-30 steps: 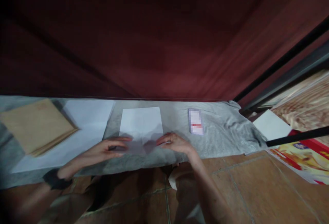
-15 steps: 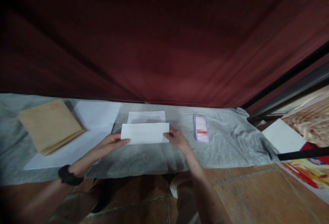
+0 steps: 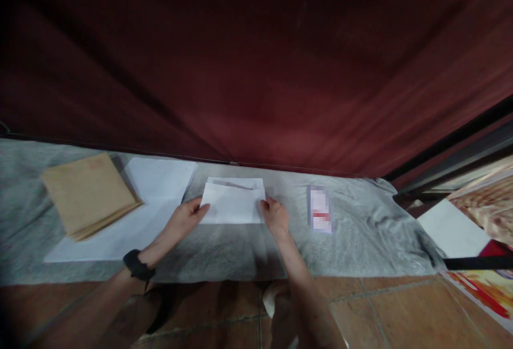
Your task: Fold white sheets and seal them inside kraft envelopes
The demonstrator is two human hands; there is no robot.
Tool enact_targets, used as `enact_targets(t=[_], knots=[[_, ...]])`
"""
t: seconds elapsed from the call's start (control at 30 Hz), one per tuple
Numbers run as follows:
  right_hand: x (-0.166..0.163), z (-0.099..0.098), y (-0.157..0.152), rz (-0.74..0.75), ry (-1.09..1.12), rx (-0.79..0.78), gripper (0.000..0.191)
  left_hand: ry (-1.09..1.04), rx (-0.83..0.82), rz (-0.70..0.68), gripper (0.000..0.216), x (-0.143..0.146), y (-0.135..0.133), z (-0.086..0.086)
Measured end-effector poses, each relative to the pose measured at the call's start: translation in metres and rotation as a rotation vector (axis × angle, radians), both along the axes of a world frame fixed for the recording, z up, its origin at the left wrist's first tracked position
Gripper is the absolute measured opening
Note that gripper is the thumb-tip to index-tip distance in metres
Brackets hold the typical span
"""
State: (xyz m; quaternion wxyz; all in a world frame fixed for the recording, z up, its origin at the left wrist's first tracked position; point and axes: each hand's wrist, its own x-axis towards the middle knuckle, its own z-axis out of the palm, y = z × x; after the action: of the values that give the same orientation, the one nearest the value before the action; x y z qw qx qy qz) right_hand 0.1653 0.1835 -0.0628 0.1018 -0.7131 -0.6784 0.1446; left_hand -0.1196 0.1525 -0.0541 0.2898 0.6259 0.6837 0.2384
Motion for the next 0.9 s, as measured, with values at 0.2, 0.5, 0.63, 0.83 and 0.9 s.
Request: enact_targets(t=[0.2,0.5,0.63,0.83,0.9], knots=[[-0.011,0.003,0.006,-0.036,-0.069,0.024,0.033,0.158,-0.061,0.051,0.027,0.004,0.012,0.000],[-0.018,0.005,0.013,-0.082,-0.095,0.027,0.035,0.229,-0.190,0.096,0.029,0.008,0.019,0.009],[-0.018,0.005,0.016,-0.110,-0.080,0.026,0.039,0.333,-0.195,0.103,0.030,0.013,0.021,0.014],[-0.015,0.004,0.021,-0.121,-0.019,0.023,0.042,0.381,-0.189,0.122,0.031,0.016,0.028,0.015],[-0.013,0.004,0.022,-0.100,0.004,0.010,0.042,0.385,-0.181,0.119,0.031,0.017,0.029,0.015]])
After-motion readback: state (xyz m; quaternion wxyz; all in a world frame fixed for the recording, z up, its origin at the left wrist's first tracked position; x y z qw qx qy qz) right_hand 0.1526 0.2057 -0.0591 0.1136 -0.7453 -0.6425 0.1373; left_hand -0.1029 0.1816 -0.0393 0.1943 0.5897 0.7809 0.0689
